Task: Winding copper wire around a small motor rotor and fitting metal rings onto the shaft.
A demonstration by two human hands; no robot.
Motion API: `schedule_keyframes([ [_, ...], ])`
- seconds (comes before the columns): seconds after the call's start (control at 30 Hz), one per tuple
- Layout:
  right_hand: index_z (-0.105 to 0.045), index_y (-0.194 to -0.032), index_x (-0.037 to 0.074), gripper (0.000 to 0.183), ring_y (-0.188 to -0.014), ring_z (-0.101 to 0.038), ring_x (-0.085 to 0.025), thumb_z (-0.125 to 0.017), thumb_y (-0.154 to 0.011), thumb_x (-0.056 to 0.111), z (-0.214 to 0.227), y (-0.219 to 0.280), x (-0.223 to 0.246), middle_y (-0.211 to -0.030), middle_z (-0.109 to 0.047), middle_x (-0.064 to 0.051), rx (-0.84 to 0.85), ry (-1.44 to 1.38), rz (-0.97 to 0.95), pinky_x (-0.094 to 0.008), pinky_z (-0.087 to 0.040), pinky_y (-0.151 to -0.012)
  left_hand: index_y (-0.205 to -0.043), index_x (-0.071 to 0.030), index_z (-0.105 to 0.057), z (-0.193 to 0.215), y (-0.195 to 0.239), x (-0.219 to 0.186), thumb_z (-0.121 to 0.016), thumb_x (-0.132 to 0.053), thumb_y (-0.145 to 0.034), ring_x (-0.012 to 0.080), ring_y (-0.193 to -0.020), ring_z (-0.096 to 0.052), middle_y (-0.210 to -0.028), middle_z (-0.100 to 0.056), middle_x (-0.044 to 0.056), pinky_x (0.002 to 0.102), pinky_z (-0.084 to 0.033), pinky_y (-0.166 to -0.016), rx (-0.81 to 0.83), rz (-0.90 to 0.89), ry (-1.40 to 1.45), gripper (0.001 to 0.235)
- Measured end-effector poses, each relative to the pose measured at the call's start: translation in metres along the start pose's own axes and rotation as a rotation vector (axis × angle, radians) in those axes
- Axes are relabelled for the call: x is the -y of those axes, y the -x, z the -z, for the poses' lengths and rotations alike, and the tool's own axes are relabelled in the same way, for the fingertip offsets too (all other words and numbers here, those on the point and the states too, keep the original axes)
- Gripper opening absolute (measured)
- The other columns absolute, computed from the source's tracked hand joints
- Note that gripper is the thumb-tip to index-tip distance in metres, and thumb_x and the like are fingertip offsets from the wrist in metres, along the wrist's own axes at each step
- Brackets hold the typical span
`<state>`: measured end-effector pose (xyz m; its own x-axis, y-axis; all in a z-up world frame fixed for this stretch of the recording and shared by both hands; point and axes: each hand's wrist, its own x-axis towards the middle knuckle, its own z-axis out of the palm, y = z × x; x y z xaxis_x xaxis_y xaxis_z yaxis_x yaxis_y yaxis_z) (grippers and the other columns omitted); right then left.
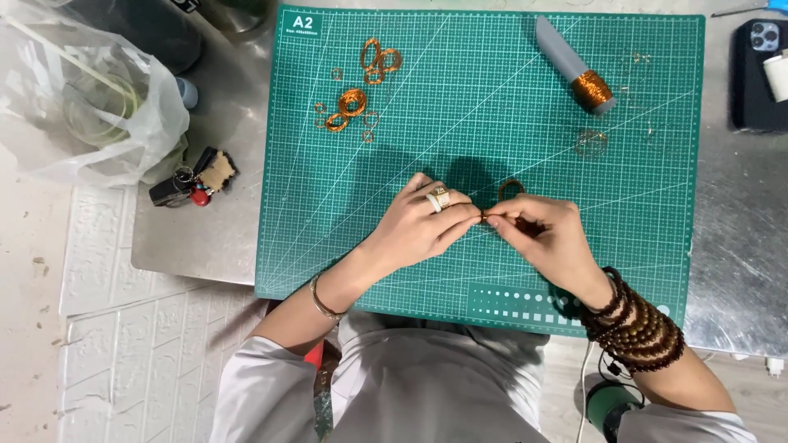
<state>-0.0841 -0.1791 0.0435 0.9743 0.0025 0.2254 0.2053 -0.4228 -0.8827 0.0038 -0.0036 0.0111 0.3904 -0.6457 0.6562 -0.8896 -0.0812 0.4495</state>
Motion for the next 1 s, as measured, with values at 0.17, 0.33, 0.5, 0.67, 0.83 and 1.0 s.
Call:
schedule_keyframes([
  [0.17,-0.067,-0.083,-0.002,0.009,-0.042,-0.049,-0.015,-0.065,-0.078,-0.009,-0.001,-0.001,0.001,-0.05,-0.053,-0.006,0.012,-0.039,-0.004,-0.026,-0.036,-0.039,-0.084,-0.01,-0.067,0.0,0.0,0.0,-0.061,-0.013,-0.088,0.0193,-0.067,-0.06,-0.078,-0.064,0.002,0.03,-0.04,-0.066,0.014,0.011,0.025,0.008],
  [0.33,-0.067,-0.084,-0.004,0.01,-0.042,-0.045,-0.014,-0.062,-0.078,-0.01,0.0,-0.004,0.003,-0.047,-0.049,-0.007,0.046,-0.109,-0.03,-0.026,-0.034,-0.04,-0.085,-0.008,-0.067,0.001,0.0,-0.001,-0.061,-0.009,-0.088,0.0189,-0.068,-0.061,-0.079,-0.064,0.003,0.03,-0.041,-0.068,0.034,-0.005,0.043,0.007],
  [0.5,-0.066,-0.084,-0.003,0.008,-0.047,-0.042,-0.01,-0.061,-0.081,-0.009,0.002,-0.003,-0.003,-0.05,-0.046,-0.003,0.069,-0.127,-0.072,-0.025,-0.035,-0.042,-0.085,-0.008,-0.066,0.002,0.002,-0.001,-0.058,-0.01,-0.09,0.0198,-0.067,-0.059,-0.077,-0.063,0.004,0.031,-0.04,-0.068,0.061,-0.013,0.0,0.009],
  [0.67,-0.066,-0.084,-0.004,0.007,-0.045,-0.04,-0.008,-0.061,-0.081,-0.008,0.002,0.002,-0.007,-0.049,-0.035,0.0,0.083,-0.098,-0.11,-0.023,-0.034,-0.042,-0.084,-0.007,-0.064,0.001,0.005,0.001,-0.056,-0.009,-0.09,0.0216,-0.066,-0.059,-0.076,-0.06,0.005,0.031,-0.037,-0.067,0.063,-0.021,-0.041,0.01],
  [0.83,-0.065,-0.084,-0.005,0.006,-0.047,-0.039,-0.005,-0.062,-0.08,-0.008,0.003,0.004,-0.014,-0.051,-0.032,0.001,0.07,-0.125,-0.143,-0.022,-0.034,-0.044,-0.084,-0.007,-0.064,0.0,0.006,0.001,-0.057,-0.01,-0.089,0.0209,-0.066,-0.058,-0.075,-0.059,0.005,0.031,-0.037,-0.067,0.052,-0.014,-0.071,0.009],
  [1.0,-0.064,-0.08,-0.005,0.003,-0.045,-0.04,-0.006,-0.064,-0.078,-0.007,0.004,0.0,-0.007,-0.049,-0.033,0.001,0.084,-0.138,-0.155,-0.023,-0.034,-0.044,-0.084,-0.007,-0.063,-0.001,0.004,0.0,-0.058,-0.01,-0.089,0.0215,-0.065,-0.058,-0.075,-0.059,0.005,0.031,-0.037,-0.067,0.057,-0.004,-0.077,0.008],
])
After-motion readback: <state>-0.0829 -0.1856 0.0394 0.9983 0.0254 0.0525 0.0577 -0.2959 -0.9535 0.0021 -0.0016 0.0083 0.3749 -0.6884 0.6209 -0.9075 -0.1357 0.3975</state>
